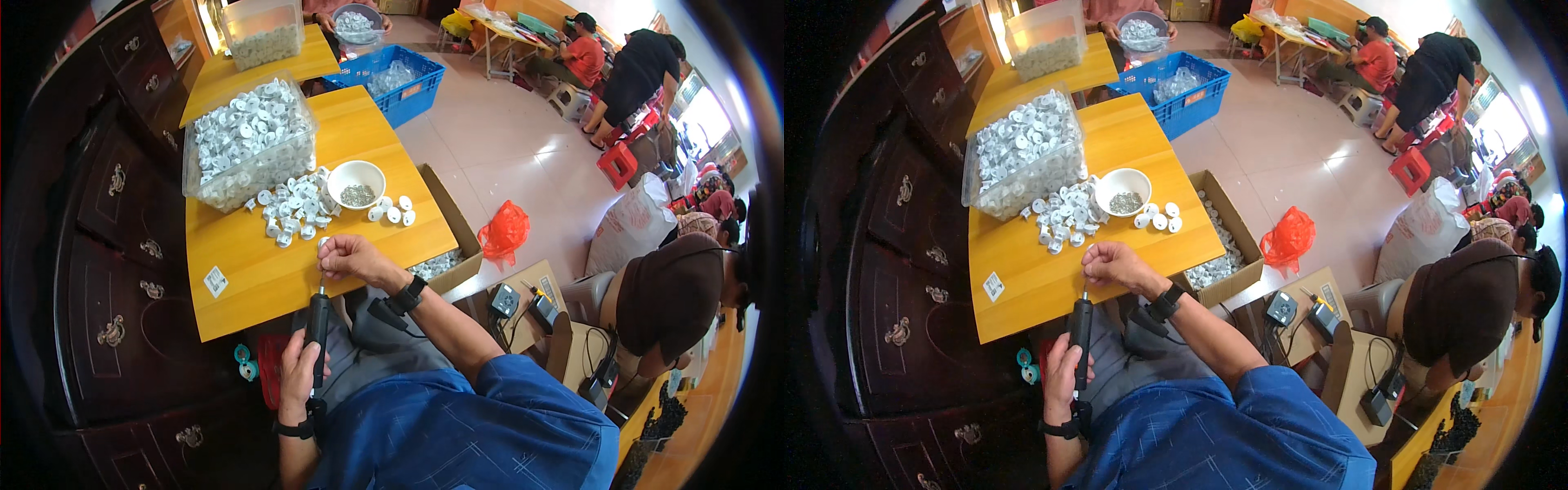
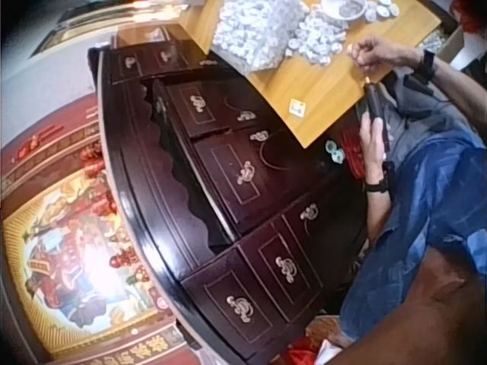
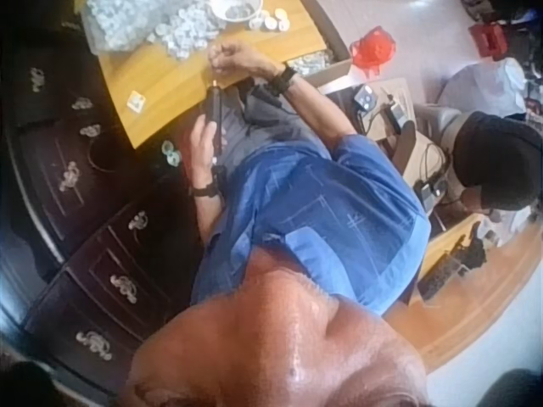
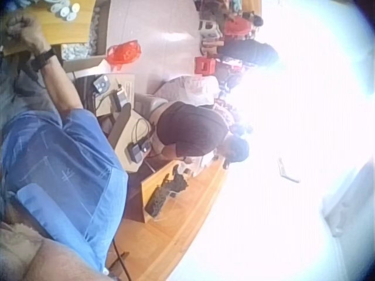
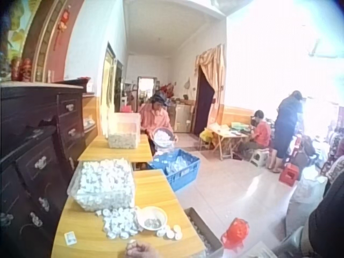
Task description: Assembling small white plastic components using an electric screwdriver.
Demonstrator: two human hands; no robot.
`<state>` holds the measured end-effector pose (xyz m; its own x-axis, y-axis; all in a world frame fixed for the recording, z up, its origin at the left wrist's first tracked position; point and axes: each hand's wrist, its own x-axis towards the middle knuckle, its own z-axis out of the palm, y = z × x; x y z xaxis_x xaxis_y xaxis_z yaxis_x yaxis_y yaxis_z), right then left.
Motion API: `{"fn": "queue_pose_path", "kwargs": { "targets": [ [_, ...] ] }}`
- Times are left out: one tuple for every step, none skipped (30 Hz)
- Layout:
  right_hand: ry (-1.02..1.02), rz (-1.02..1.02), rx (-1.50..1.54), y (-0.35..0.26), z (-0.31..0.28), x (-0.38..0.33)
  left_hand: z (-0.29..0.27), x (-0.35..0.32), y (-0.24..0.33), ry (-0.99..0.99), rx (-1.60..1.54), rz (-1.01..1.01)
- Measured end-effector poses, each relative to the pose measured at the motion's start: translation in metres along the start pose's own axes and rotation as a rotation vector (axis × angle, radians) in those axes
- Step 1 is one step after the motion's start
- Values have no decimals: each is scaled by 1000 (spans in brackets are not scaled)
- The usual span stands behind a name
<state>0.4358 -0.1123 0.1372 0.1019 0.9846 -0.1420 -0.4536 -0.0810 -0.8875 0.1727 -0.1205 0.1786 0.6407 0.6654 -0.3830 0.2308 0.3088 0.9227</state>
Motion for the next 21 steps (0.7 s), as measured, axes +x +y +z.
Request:
{"fn": "queue_pose_path", "kwargs": {
  "targets": [
    [1, 2, 1, 0, -2, 0, 0, 1, -2, 0, -1, -2],
    [-9, 7, -37, 0, -4, 1, 1, 2, -5, 13, 41, 32],
    [-18, 11, -75, -1, -5, 1, 2, 3, -8, 25, 82, 66],
    [-17, 12, -74, -2, -5, 1, 3, 3, -10, 24, 82, 64],
    [-31, 12, -79, -2, -4, 1, 5, 2, -12, 35, 63, 56],
    [-47, 12, -83, -2, -2, 1, 5, 2, -13, 46, 44, 46],
    [-48, 17, -81, -2, 0, 0, 5, 1, -14, 49, 43, 43],
    [-38, 29, -50, -1, 3, 0, 4, 0, -14, 33, 4, 24],
    [-32, 44, -18, 2, 7, 1, 3, -2, -14, 22, -38, 5],
    [-44, 54, -16, 3, 7, 1, 3, -2, -15, 35, -42, 0],
    [-22, 68, -10, 3, 5, -1, 5, 0, -14, 20, -57, -12],
    [-10, 86, -3, 4, 5, -3, 6, -1, -15, 15, -74, -24],
    [-43, 105, 2, 2, 11, -5, 5, -1, -15, 18, -70, -17],
    [0, 113, -7, -2, 18, -8, 5, -1, -16, 29, -84, -12],
    [51, 118, -21, -6, 20, -11, 7, 1, -14, 32, -100, -5],
    [22, 134, -20, -4, 19, -10, 7, 0, -9, 24, -98, 14],
    [74, 80, -85, -4, 17, -11, 7, 2, -11, 30, -105, 17],
    [123, 25, -148, -3, 16, -11, 6, 2, -13, 42, -98, 31],
    [100, 38, -150, -3, 13, -10, 4, 2, -14, 51, -92, 44],
    [130, -32, -164, -3, 7, -11, 4, 3, -14, 68, -100, 43],
    [157, -101, -174, -2, 4, -9, 1, 2, -15, 71, -91, 39]
  ]
}}
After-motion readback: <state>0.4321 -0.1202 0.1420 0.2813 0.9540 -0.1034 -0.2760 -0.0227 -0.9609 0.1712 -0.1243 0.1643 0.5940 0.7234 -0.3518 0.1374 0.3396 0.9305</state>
